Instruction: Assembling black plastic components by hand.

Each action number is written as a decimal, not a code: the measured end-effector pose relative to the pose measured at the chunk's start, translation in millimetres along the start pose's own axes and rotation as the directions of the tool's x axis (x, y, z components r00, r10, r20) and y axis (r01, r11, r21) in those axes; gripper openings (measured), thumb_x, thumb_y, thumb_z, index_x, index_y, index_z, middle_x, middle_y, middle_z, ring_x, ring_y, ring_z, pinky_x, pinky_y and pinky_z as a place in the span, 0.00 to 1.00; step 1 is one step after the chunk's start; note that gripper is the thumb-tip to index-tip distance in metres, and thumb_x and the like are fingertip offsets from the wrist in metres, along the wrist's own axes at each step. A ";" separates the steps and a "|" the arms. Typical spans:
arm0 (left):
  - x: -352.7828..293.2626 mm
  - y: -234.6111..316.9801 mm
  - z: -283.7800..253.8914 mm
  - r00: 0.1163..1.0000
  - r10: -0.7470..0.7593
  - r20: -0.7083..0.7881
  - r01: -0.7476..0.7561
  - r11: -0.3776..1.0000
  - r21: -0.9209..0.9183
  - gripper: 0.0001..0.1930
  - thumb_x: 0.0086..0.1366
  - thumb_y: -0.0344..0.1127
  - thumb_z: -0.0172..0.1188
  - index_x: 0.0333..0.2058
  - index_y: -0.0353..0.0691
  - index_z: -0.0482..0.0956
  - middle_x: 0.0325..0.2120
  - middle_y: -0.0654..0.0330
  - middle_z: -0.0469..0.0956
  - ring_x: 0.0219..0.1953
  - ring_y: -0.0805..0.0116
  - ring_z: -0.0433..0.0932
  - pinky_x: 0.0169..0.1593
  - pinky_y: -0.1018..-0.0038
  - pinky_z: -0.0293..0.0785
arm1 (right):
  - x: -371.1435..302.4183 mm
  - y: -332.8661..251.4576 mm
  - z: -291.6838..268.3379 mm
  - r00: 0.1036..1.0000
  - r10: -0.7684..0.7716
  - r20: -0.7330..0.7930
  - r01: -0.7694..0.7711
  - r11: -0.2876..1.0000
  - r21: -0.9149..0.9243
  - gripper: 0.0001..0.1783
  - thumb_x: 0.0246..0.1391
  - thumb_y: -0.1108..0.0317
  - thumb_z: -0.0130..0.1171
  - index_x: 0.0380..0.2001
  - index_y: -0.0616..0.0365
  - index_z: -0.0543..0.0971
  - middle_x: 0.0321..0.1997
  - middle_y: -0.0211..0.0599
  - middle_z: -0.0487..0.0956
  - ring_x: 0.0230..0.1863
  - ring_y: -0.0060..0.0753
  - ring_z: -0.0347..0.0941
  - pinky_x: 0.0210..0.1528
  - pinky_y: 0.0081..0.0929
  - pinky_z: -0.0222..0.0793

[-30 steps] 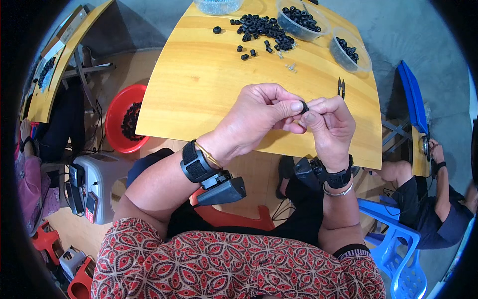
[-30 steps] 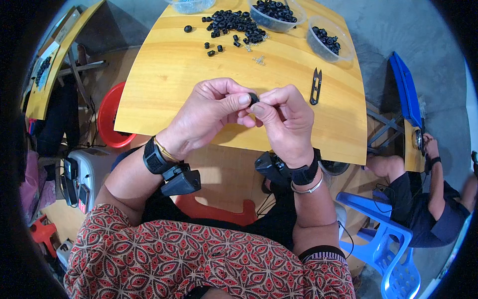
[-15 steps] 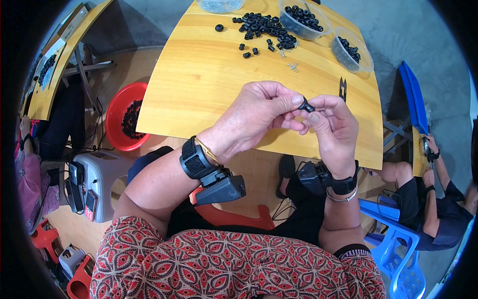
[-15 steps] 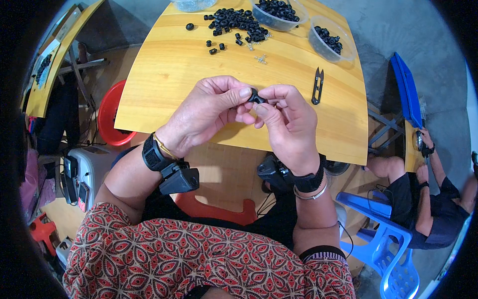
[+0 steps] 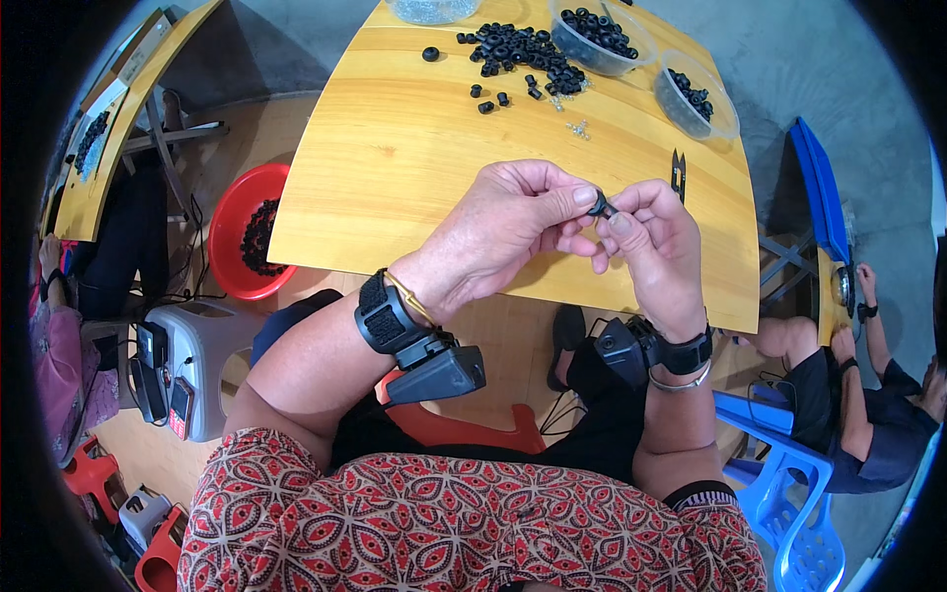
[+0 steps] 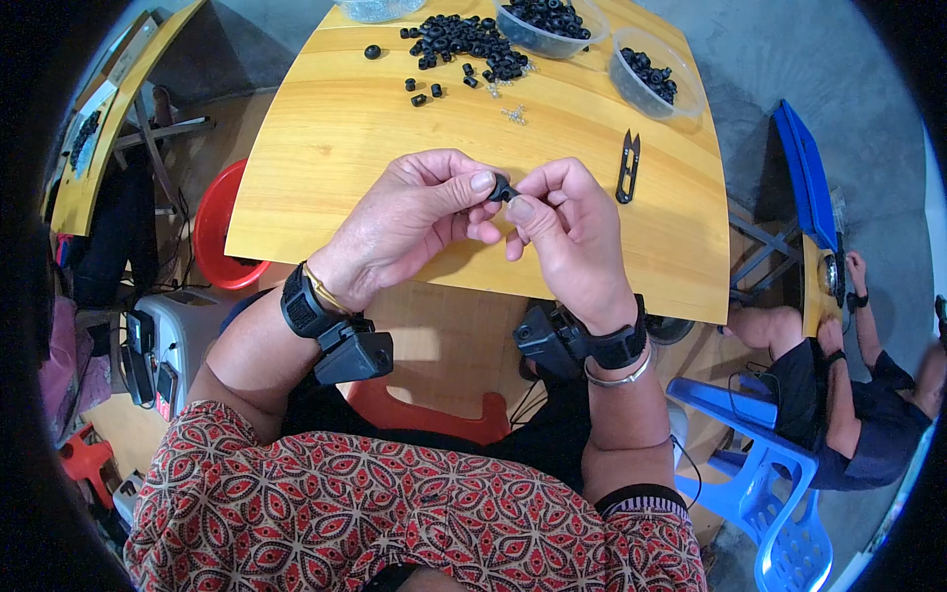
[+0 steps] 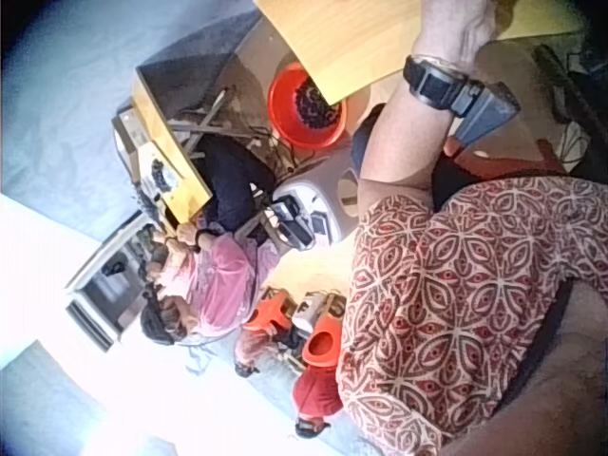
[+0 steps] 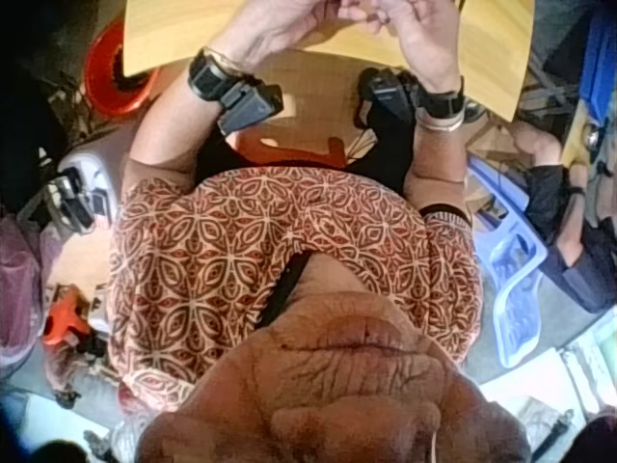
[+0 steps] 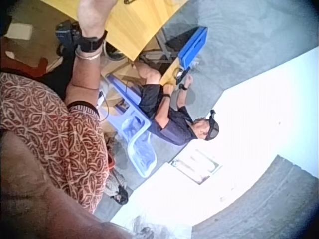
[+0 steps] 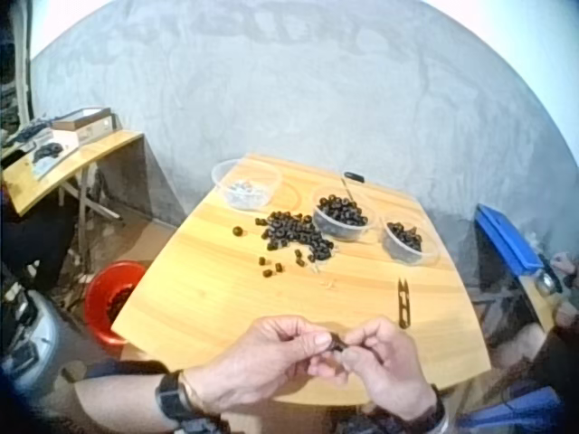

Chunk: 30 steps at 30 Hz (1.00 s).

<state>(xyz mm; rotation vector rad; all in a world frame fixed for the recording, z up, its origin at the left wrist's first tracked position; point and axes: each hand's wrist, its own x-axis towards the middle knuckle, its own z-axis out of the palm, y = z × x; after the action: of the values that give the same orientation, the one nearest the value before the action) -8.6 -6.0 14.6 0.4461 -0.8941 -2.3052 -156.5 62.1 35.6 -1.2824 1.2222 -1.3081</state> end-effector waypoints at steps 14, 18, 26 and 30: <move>0.1 -6.0 0.5 0.984 0.177 0.005 -0.171 0.942 0.287 0.06 0.56 0.29 0.53 0.32 0.32 0.73 0.25 0.57 0.75 0.24 0.74 0.74 0.30 0.82 0.72 | 0.9 3.9 -2.5 0.989 0.133 0.056 -0.144 0.949 0.280 0.05 0.50 0.73 0.50 0.25 0.62 0.66 0.19 0.31 0.68 0.18 0.18 0.63 0.19 0.15 0.60; 0.5 -7.3 0.7 0.979 0.203 0.035 -0.204 0.932 0.298 0.06 0.56 0.29 0.53 0.31 0.32 0.74 0.24 0.58 0.75 0.23 0.75 0.73 0.29 0.82 0.72 | 1.9 6.3 -4.3 0.989 0.122 0.082 -0.141 0.950 0.278 0.06 0.49 0.73 0.51 0.24 0.62 0.66 0.18 0.30 0.68 0.18 0.18 0.62 0.19 0.14 0.60; 1.0 -3.4 0.3 0.987 0.159 0.027 -0.162 0.967 0.198 0.06 0.56 0.29 0.54 0.31 0.34 0.74 0.24 0.60 0.74 0.21 0.74 0.72 0.27 0.82 0.71 | 3.7 13.5 -3.1 0.999 -0.022 0.023 0.020 0.993 0.120 0.08 0.47 0.70 0.56 0.25 0.59 0.67 0.20 0.26 0.68 0.20 0.14 0.62 0.22 0.10 0.58; 2.0 -2.6 -0.7 0.985 0.170 -0.009 -0.166 0.973 0.162 0.06 0.55 0.29 0.55 0.31 0.34 0.74 0.24 0.60 0.74 0.20 0.74 0.72 0.26 0.82 0.71 | 1.1 10.5 0.7 0.998 -0.062 -0.019 0.063 0.997 0.051 0.08 0.46 0.71 0.56 0.25 0.58 0.67 0.20 0.25 0.68 0.20 0.12 0.61 0.23 0.10 0.58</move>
<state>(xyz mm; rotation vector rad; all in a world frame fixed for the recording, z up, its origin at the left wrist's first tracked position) -10.8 -6.1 12.2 0.4464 -1.0695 -2.0798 -156.2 59.9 25.3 -1.2836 1.1615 -1.3898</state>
